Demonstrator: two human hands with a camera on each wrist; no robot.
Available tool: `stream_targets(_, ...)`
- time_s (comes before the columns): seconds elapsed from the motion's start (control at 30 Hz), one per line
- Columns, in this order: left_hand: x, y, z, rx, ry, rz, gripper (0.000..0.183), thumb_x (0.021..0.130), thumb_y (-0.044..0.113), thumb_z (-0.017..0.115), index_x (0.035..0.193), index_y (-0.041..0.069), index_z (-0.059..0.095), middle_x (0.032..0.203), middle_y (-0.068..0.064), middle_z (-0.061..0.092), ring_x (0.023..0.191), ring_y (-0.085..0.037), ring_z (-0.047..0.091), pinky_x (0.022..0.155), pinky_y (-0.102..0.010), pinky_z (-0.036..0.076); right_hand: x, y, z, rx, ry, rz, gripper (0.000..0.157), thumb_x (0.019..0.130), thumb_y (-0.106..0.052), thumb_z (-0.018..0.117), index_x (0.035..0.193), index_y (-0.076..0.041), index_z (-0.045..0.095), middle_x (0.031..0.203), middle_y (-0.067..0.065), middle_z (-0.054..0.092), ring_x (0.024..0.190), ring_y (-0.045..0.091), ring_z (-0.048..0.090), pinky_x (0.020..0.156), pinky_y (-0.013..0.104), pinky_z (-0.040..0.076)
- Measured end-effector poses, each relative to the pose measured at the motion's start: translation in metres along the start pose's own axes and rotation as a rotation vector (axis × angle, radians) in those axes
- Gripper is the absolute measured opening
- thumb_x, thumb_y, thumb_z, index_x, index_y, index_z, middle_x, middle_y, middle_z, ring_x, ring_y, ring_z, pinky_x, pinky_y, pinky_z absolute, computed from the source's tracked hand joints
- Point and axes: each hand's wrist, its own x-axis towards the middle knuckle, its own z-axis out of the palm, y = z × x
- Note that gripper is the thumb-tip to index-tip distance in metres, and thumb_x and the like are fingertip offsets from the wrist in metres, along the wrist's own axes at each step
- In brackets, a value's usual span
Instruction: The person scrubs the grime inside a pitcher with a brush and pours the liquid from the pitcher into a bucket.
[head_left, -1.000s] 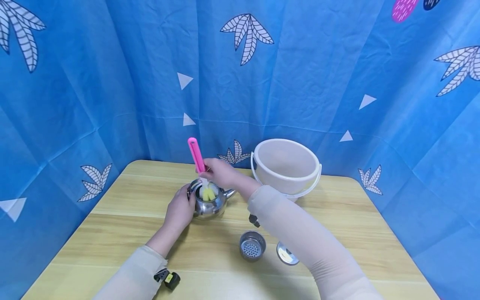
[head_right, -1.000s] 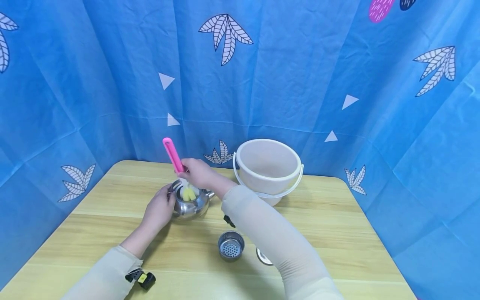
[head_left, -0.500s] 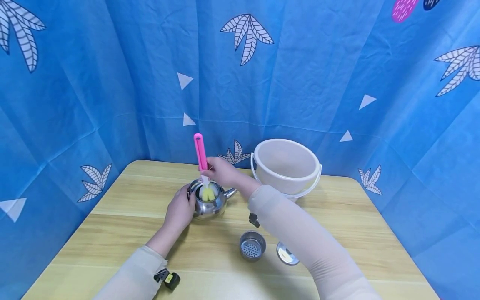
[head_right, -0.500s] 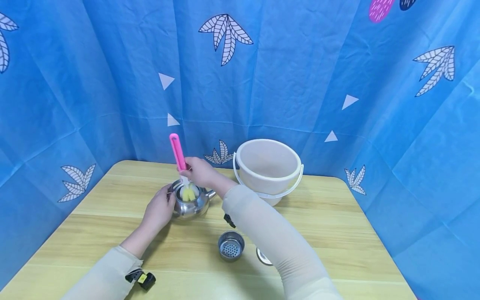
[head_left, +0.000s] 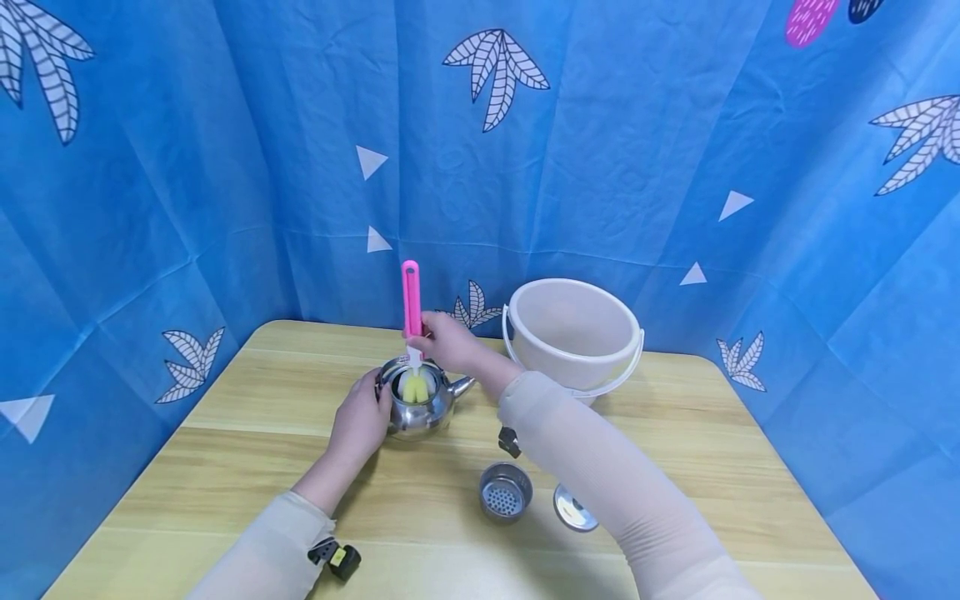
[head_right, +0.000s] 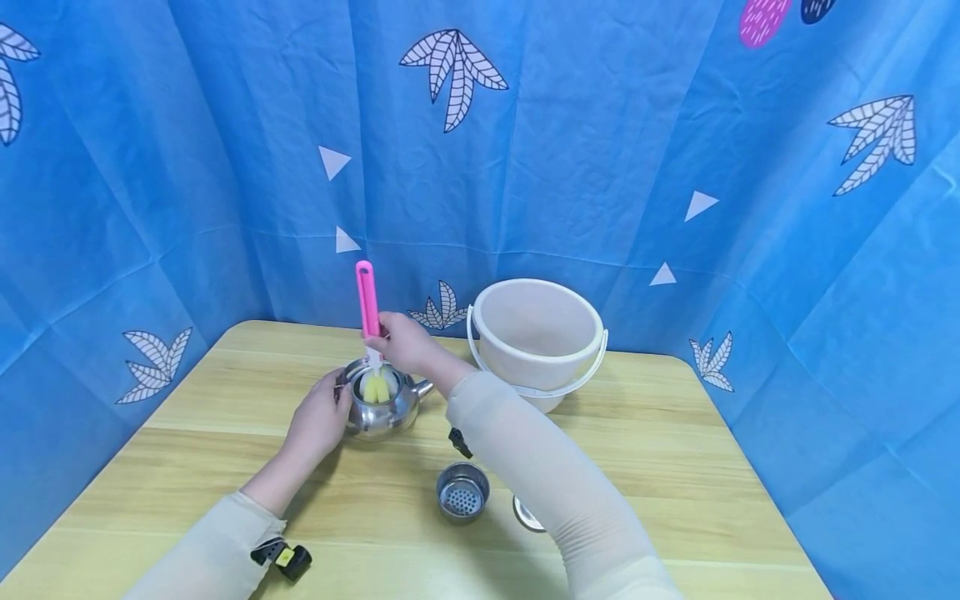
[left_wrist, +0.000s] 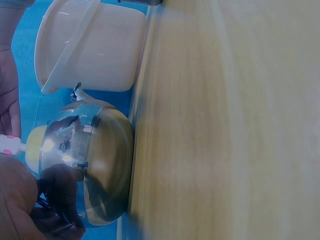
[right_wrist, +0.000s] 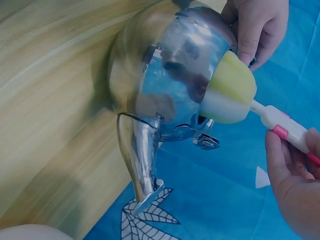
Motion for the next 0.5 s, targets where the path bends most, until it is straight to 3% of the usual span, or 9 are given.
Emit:
stream_targets(0.27,-0.0002,-0.0003,0.0007,0.000,0.002,0.001,0.051,0.106,0.023,0.043,0.145,-0.010,0.041,0.139,-0.033,0.050,0.125,-0.048,0.053,0.103,-0.059,0.045,-0.0009,0.0024,0.0018,0.044,0.023,0.016,0.016,0.102,-0.012,0.058,0.113,-0.001,0.063,0.096,0.007,0.068,0.079,0.015,0.063,0.068,0.023,0.055)
stream_targets(0.5,0.0001,-0.0002,0.0009,0.004,0.007,0.004,0.051,0.106,0.024,0.043,0.144,-0.010,0.042,0.138,-0.032,0.051,0.124,-0.047,0.053,0.103,-0.058,0.045,-0.0017,0.0055,0.0026,0.126,0.050,0.055,0.015,0.102,-0.013,0.059,0.110,-0.002,0.062,0.095,0.009,0.068,0.084,0.022,0.067,0.075,0.031,0.059)
